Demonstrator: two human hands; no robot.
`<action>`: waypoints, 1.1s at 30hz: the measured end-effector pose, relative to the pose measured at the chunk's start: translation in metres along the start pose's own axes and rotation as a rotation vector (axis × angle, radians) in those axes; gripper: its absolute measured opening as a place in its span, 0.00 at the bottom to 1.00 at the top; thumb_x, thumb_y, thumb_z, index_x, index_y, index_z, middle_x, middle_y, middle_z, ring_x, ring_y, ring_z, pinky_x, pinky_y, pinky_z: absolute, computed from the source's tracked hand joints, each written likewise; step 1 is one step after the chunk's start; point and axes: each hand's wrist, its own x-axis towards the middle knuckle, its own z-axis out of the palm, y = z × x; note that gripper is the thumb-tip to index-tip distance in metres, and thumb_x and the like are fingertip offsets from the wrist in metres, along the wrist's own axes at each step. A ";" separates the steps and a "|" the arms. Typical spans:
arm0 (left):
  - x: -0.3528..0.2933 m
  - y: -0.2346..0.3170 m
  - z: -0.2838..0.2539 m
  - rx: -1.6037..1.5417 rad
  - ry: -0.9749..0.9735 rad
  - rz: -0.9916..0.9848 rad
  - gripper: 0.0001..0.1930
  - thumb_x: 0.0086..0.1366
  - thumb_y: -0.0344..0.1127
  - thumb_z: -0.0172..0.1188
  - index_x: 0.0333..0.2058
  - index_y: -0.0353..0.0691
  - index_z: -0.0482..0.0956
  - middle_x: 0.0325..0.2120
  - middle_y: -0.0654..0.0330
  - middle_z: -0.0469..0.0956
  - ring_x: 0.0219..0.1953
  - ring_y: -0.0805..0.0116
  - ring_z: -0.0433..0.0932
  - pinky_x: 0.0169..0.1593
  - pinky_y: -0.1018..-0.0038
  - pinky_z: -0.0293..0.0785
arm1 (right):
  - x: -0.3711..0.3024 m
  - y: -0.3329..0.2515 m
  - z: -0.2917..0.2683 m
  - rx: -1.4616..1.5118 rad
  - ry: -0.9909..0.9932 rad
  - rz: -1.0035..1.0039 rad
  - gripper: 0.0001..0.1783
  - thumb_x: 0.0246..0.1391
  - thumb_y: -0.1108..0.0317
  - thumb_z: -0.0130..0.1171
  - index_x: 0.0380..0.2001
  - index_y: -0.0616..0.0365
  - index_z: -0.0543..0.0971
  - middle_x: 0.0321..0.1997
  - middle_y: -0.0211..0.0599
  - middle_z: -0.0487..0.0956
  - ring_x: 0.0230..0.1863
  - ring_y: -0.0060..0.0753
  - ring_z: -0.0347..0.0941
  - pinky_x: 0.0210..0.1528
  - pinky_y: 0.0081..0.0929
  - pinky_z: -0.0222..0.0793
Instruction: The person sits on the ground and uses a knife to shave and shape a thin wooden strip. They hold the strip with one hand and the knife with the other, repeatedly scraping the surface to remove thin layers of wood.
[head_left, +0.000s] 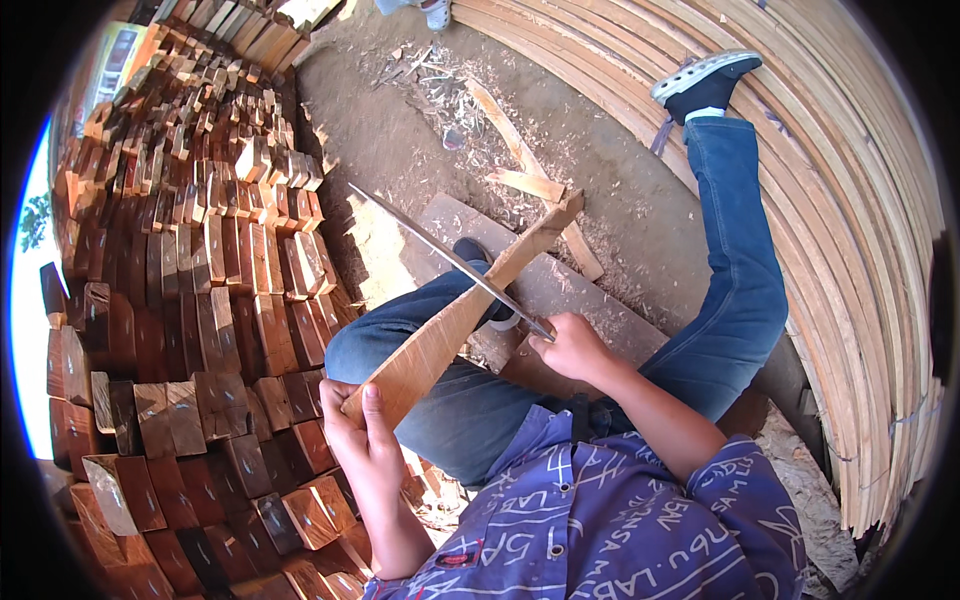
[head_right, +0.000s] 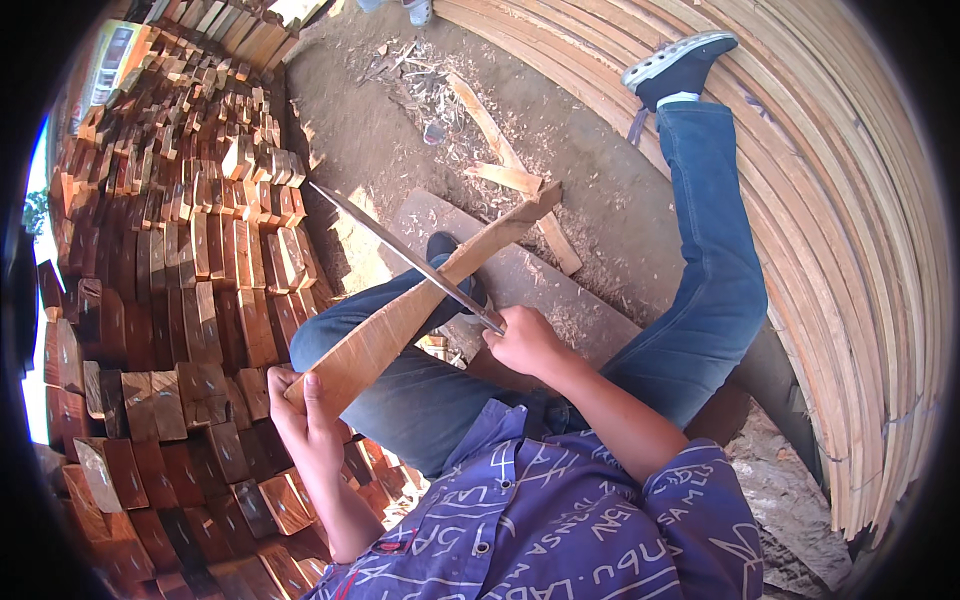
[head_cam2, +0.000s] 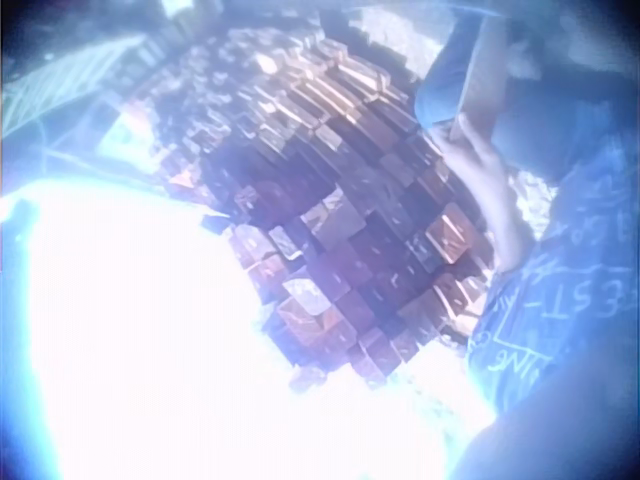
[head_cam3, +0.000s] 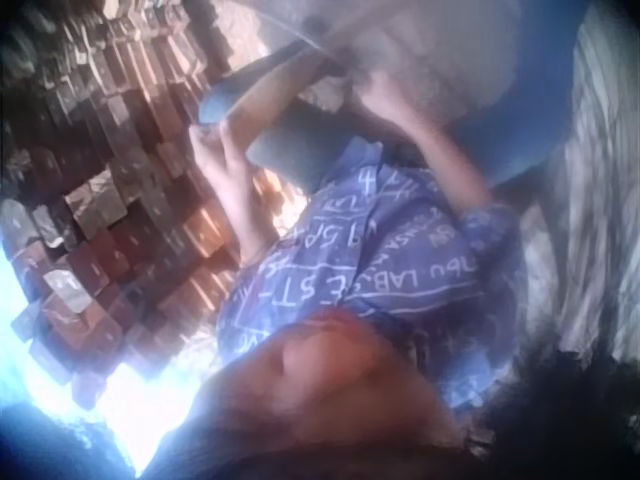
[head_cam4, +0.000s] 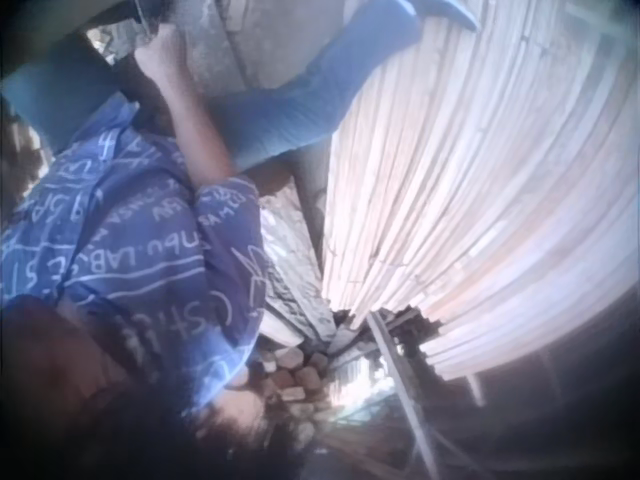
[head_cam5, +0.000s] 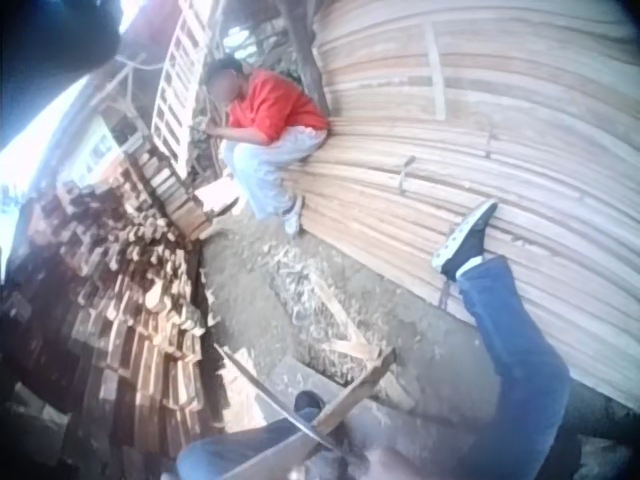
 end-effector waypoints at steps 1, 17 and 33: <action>0.001 0.001 0.000 0.004 -0.003 0.032 0.10 0.70 0.32 0.54 0.30 0.35 0.65 0.22 0.59 0.65 0.27 0.72 0.63 0.33 0.74 0.63 | -0.006 -0.010 0.001 0.013 -0.011 -0.079 0.15 0.53 0.60 0.63 0.36 0.61 0.83 0.28 0.59 0.80 0.36 0.61 0.78 0.41 0.46 0.73; -0.020 -0.010 0.005 -0.024 0.023 0.068 0.12 0.71 0.32 0.52 0.28 0.36 0.62 0.22 0.63 0.62 0.28 0.77 0.59 0.32 0.77 0.60 | 0.005 0.030 0.008 -0.152 0.108 -0.003 0.12 0.50 0.63 0.61 0.27 0.62 0.82 0.26 0.56 0.79 0.33 0.60 0.78 0.37 0.48 0.72; -0.007 -0.011 0.007 0.001 0.044 0.089 0.14 0.64 0.27 0.62 0.29 0.36 0.62 0.22 0.62 0.65 0.28 0.77 0.63 0.32 0.77 0.65 | -0.010 0.004 0.005 0.006 0.002 -0.053 0.15 0.51 0.61 0.63 0.34 0.63 0.82 0.32 0.56 0.81 0.40 0.60 0.78 0.45 0.44 0.73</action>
